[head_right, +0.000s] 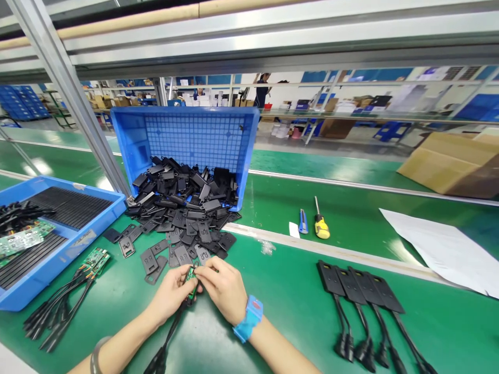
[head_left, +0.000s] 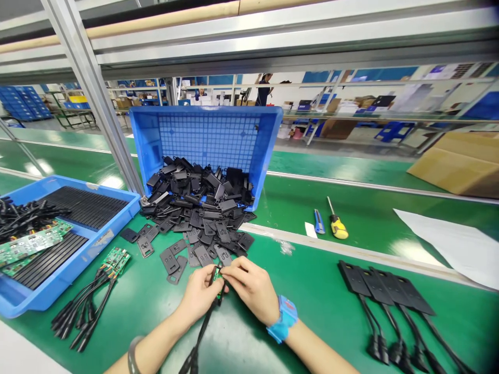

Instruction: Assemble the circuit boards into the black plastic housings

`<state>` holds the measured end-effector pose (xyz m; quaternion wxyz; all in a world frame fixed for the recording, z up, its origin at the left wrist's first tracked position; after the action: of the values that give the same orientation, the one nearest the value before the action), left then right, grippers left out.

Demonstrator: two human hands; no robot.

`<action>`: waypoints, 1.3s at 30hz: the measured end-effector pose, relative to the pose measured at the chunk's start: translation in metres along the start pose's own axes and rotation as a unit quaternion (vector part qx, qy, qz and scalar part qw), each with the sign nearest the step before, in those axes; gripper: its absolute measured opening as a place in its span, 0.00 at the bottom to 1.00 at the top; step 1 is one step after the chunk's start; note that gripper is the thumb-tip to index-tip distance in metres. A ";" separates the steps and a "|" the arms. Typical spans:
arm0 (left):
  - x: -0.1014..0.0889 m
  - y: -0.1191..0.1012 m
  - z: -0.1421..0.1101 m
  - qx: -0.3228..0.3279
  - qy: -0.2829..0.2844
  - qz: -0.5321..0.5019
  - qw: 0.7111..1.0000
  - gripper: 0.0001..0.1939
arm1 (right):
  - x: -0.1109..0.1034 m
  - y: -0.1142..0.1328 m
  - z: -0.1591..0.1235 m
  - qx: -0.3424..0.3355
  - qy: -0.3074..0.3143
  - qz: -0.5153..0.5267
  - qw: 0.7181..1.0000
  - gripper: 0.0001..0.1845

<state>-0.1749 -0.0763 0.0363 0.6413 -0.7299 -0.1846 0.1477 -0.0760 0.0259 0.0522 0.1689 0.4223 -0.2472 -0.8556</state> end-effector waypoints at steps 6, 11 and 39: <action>-0.001 0.005 0.000 0.009 0.008 0.098 0.995 0.05 | 0.002 0.001 -0.002 -0.068 0.005 -0.098 0.993 0.12; -0.001 0.005 0.000 0.014 0.015 0.125 0.992 0.05 | 0.002 0.000 -0.001 -0.056 0.012 -0.057 0.997 0.12; -0.002 0.006 0.001 -0.005 0.017 0.126 0.992 0.06 | 0.010 -0.003 0.001 -0.030 0.085 -0.053 0.995 0.10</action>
<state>-0.1765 -0.0765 0.0306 0.6172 -0.7528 -0.0804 0.2141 -0.0830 0.0236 0.0448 0.1562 0.5005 -0.1830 -0.8316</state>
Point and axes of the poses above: each hand's wrist, its own z-axis towards the middle knuckle, its own x-axis out of the palm, y = z × x, the point moved 3 cm from there along z, towards the middle knuckle, and after that the axes turned 2 degrees about y, right-handed, at the moved point
